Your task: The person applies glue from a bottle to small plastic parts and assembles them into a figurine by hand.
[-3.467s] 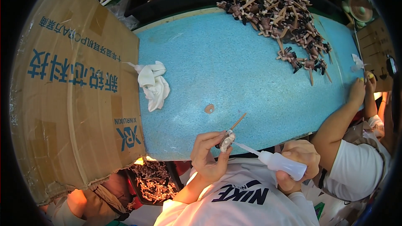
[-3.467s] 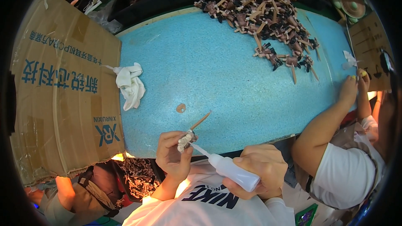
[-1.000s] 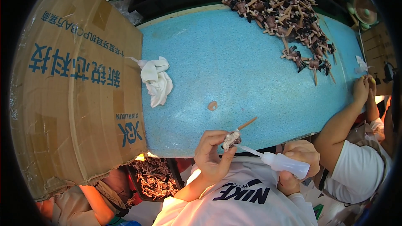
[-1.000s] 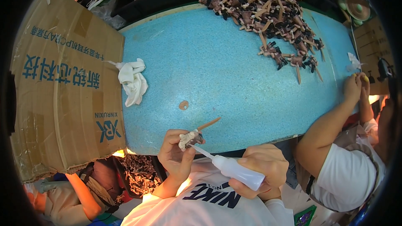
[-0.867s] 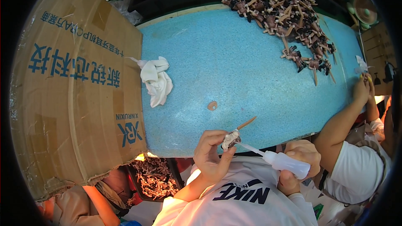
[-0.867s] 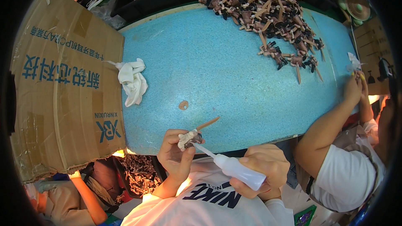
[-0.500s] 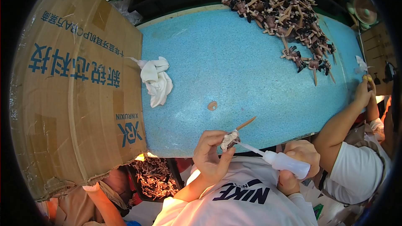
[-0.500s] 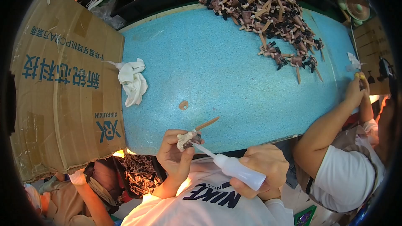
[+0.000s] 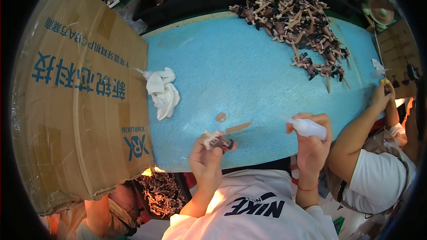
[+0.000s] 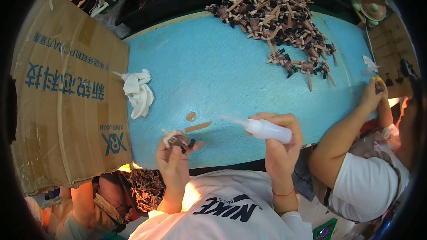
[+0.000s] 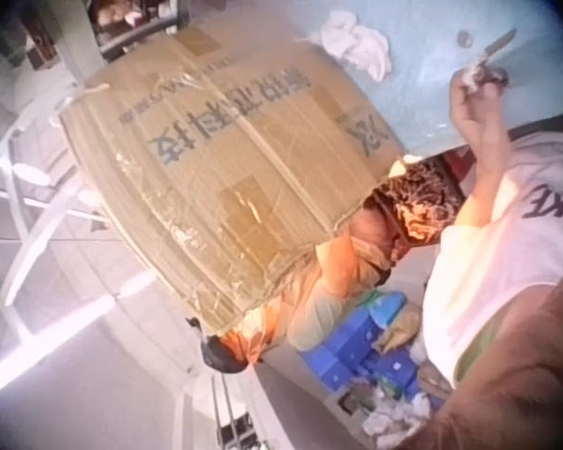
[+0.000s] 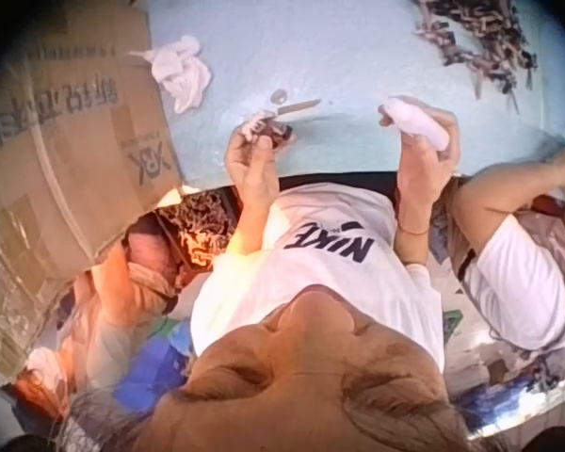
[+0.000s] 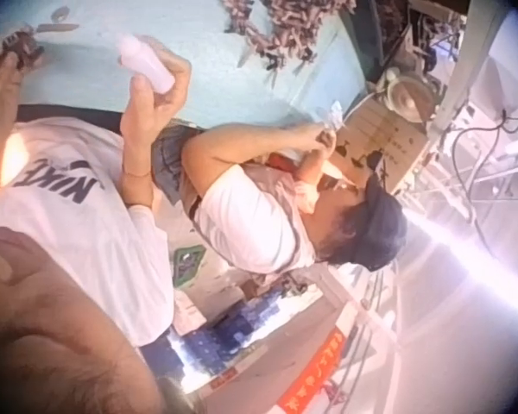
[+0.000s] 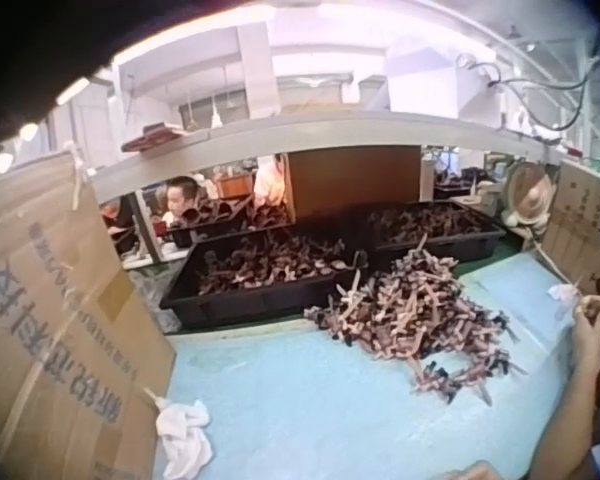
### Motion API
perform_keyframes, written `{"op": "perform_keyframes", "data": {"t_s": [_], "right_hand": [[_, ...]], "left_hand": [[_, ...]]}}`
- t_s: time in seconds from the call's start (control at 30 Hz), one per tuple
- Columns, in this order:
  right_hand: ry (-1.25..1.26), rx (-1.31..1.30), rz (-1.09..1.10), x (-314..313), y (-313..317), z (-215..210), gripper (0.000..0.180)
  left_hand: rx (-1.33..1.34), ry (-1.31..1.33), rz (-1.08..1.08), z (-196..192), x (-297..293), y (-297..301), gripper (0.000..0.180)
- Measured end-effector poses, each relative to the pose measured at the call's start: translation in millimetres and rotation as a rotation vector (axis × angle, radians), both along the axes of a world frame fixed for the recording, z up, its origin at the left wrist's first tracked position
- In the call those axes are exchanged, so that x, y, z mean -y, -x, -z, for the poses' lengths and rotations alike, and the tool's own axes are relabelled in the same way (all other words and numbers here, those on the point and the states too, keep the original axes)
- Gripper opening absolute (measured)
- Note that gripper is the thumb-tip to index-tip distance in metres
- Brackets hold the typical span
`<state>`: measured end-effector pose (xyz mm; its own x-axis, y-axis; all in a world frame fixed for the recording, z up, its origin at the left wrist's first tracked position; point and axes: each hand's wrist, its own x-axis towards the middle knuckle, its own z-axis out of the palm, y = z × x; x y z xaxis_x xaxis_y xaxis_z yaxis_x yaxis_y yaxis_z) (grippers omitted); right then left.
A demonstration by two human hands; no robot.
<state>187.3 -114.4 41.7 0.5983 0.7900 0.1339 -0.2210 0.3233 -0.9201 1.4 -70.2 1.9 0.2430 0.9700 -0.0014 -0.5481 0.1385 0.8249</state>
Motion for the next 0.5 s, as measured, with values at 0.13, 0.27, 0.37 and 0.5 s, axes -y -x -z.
{"op": "perform_keyframes", "data": {"t_s": [0.13,0.27,0.37,0.5], "right_hand": [[0.167,0.089,-0.059,-8,-15,18,0.022],[0.226,-0.163,-0.134,-23,-13,27,0.027],[0.280,-0.077,-0.195,-28,-14,45,0.025],[0.207,-0.007,-0.157,-31,-12,50,0.027]], "left_hand": [[0.050,0.088,-0.008,-1,-10,12,0.024],[0.100,0.101,-0.056,-7,-15,16,0.025],[0.114,0.105,-0.073,-6,-16,22,0.027],[0.117,0.118,-0.091,-1,-17,26,0.027]]}}
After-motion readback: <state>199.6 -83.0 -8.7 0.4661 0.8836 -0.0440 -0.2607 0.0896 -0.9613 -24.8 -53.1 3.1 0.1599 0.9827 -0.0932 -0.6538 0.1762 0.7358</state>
